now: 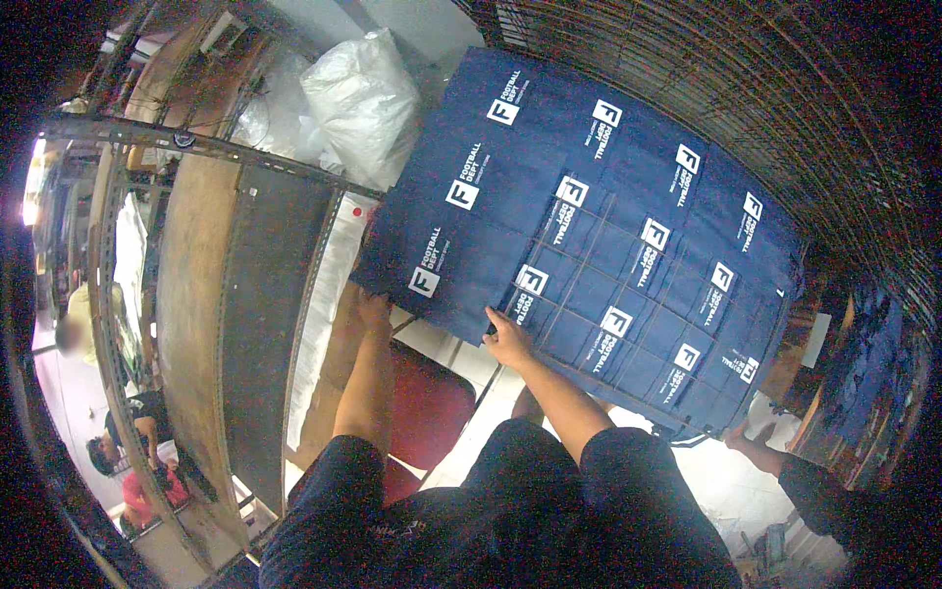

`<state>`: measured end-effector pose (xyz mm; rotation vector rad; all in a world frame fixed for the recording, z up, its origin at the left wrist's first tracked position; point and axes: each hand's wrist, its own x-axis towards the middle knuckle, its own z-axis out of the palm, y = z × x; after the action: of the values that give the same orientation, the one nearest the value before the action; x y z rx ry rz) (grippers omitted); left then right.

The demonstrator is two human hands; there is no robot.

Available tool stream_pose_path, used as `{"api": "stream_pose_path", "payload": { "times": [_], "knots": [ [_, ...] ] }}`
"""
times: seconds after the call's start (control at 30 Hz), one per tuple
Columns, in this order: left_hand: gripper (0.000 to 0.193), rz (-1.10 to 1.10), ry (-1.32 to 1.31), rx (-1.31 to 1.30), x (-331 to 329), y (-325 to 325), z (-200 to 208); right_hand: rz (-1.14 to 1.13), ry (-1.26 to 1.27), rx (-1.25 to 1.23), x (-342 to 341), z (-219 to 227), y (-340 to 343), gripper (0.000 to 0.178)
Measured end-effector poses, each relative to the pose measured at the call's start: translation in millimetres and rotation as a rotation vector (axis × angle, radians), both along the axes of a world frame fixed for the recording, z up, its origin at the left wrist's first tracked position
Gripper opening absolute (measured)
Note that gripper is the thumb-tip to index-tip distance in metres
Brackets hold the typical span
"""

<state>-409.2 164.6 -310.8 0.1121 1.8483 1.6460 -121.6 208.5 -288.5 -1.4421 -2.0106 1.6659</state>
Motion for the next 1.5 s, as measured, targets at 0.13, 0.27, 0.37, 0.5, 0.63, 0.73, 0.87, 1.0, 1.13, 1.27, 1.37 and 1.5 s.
{"api": "stream_pose_path", "payload": {
  "times": [0.13,0.27,0.37,0.5,0.63,0.73,0.87,1.0,1.13,1.27,1.37,1.5],
  "knots": [
    [0.071,0.031,-0.017,-0.087,-3.5,11.4,2.7,0.013,-0.015,-0.049,-1.1,-2.1,8.1,0.062],
    [0.073,-0.053,-0.028,-0.078,-12.1,6.1,-6.3,0.053,-0.008,-0.076,1.8,-8.5,9.1,0.063],
    [0.074,-0.05,0.004,-0.084,-6.5,9.9,-3.1,0.044,0.03,-0.092,2.3,-10.5,7.6,0.066],
    [0.076,-0.034,-0.04,-0.097,-6.8,7.4,-6.6,0.024,0.036,-0.121,2.7,-2.5,9.4,0.068],
    [0.082,0.038,-0.17,-0.178,-10.0,-1.3,-17.1,0.043,0.046,-0.144,3.8,-8.4,8.6,0.069],
    [0.085,0.055,-0.324,-0.258,-4.4,4.9,-11.0,0.049,0.063,-0.145,4.2,-9.6,10.0,0.07],
    [0.084,0.091,-0.323,-0.252,-3.9,5.3,-17.0,0.079,0.045,-0.141,2.4,-20.4,5.6,0.071],
    [0.083,0.108,-0.314,-0.207,-2.7,3.6,-18.0,0.089,0.019,-0.147,3.5,-12.4,5.6,0.072],
    [0.083,0.095,-0.293,-0.242,-1.2,5.8,-12.2,0.09,0.005,-0.118,3.7,-27.7,-0.7,0.073],
    [0.082,0.088,-0.271,-0.215,3.0,6.3,-5.9,0.108,-0.06,-0.075,3.8,-29.9,-0.5,0.074],
    [0.081,0.076,-0.242,-0.254,2.9,5.0,-6.8,0.073,-0.01,-0.129,4.1,-22.5,0.2,0.074],
    [0.081,0.037,-0.243,-0.227,0.6,1.9,-7.2,0.096,-0.002,-0.07,5.1,-30.9,-2.1,0.075]
  ]
}}
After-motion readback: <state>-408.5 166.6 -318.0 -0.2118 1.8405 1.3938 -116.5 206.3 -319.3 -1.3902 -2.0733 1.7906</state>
